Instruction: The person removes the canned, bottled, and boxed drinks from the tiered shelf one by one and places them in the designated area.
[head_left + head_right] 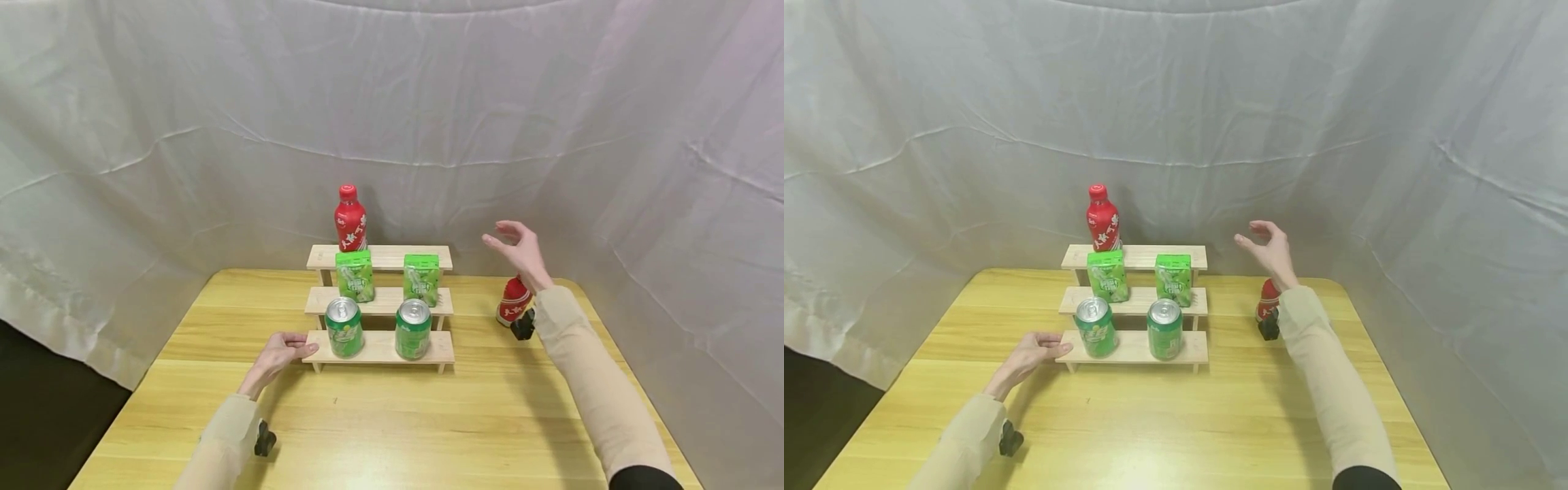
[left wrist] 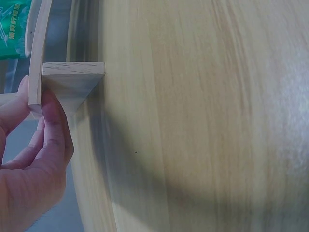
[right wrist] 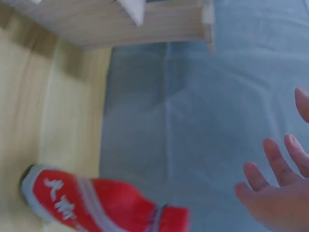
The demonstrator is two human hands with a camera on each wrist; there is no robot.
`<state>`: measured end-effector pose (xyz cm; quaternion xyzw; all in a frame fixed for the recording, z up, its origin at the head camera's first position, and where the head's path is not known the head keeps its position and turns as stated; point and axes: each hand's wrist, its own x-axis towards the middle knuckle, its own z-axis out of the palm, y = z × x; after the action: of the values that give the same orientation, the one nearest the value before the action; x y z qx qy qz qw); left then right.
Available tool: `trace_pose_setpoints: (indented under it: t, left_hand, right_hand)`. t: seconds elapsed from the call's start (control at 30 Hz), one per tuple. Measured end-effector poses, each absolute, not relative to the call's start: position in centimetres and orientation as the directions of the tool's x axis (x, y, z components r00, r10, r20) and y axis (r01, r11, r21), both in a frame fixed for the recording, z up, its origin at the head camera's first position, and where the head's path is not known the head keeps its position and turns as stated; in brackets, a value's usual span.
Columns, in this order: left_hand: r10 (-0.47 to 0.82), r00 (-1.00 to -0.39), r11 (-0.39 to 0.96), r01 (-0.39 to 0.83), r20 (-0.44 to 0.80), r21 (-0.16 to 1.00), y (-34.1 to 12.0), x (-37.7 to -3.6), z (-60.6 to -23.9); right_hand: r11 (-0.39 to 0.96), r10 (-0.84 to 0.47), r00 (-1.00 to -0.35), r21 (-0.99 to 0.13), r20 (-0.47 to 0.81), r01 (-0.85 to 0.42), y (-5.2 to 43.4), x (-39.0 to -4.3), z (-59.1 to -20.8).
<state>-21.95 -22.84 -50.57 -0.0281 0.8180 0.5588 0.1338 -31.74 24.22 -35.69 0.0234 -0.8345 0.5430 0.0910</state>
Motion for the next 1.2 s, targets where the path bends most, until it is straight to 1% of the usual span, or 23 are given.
trace_pose_setpoints:
  t: [0.13,0.4,0.6,0.97,1.2]
  left_hand:
    - [0.107,-0.962,0.371,-0.196,-0.251,0.908,-22.9,-22.0,-50.6]
    - [0.116,-0.962,0.375,-0.188,-0.247,0.908,-23.0,-22.1,-50.7]
    - [0.116,-0.961,0.375,-0.192,-0.251,0.907,-23.0,-22.1,-50.7]
    - [0.114,-0.959,0.394,-0.194,-0.258,0.898,-23.2,-22.1,-50.4]
    - [0.112,-0.96,0.396,-0.193,-0.256,0.898,-23.4,-21.9,-50.4]
  right_hand:
    - [0.407,0.0,-0.986,-0.9,0.169,-0.154,23.1,-32.4,-34.0]
    - [0.423,-0.106,-0.974,-0.877,0.199,-0.225,19.7,-33.8,-31.0]
    - [0.386,-0.172,-0.964,-0.886,0.203,-0.255,16.6,-34.3,-29.6]
    - [0.333,-0.248,-0.948,-0.902,0.197,-0.275,11.3,-34.6,-28.2]
    - [0.275,-0.293,-0.939,-0.924,0.181,-0.264,7.8,-34.7,-28.7]
